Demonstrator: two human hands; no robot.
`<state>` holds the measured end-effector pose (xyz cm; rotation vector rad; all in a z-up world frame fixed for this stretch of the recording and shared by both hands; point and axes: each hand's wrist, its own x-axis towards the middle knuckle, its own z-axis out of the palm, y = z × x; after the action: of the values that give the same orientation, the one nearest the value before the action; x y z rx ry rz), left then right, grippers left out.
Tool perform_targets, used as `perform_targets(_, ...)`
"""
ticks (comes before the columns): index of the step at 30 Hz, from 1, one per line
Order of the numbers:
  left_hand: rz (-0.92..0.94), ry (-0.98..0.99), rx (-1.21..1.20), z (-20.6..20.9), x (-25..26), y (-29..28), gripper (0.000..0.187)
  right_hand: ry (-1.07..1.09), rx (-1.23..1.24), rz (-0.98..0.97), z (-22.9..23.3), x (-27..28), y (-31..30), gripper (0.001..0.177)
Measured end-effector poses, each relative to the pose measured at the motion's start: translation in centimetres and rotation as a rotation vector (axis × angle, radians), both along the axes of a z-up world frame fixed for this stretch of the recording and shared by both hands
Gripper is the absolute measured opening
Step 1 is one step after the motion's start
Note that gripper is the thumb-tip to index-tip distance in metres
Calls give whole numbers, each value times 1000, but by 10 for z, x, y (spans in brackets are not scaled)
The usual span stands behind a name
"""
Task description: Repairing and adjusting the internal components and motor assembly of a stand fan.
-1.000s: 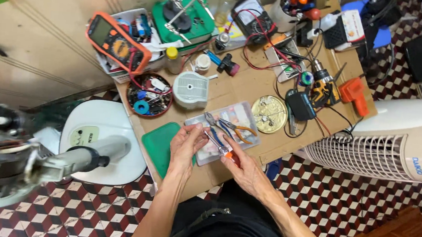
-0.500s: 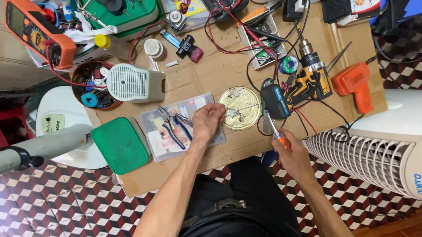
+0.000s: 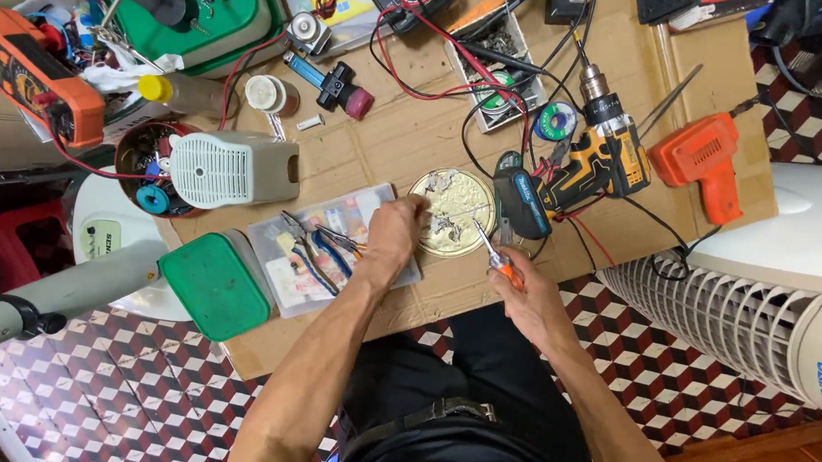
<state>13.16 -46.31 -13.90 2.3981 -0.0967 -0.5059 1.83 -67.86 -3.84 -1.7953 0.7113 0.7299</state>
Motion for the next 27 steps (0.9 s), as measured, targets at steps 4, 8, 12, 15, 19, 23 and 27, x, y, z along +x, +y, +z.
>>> perform_targets(4, -192, 55, 127, -8, 2, -5, 22, 27, -44, -13, -1, -11, -10, 51)
perform_targets(8, -262, 121, 240, -3, 7, -11, 22, 82, -29, -52, 10, -12, -13, 51)
perform_targets(12, -218, 42, 149, -6, 7, -9, 28, 90, -26, -63, 13, -7, -11, 52)
perform_targets(15, -204, 24, 126, 4, 8, -6, 21, 86, -10, -103, 11, 9, 1, 50)
perform_targets(19, 38, 53, -51, 46, 8, 3, 10, -162, -155, -83, -37, 30, 22, 35)
perform_targets(23, 71, -72, -98, 38, -10, 9, 11, -252, -251, -2, -67, 66, 42, 31)
perform_targets(27, 423, -23, -233, 62, -24, 15, 17, -225, -392, 207, -94, 85, 57, 34)
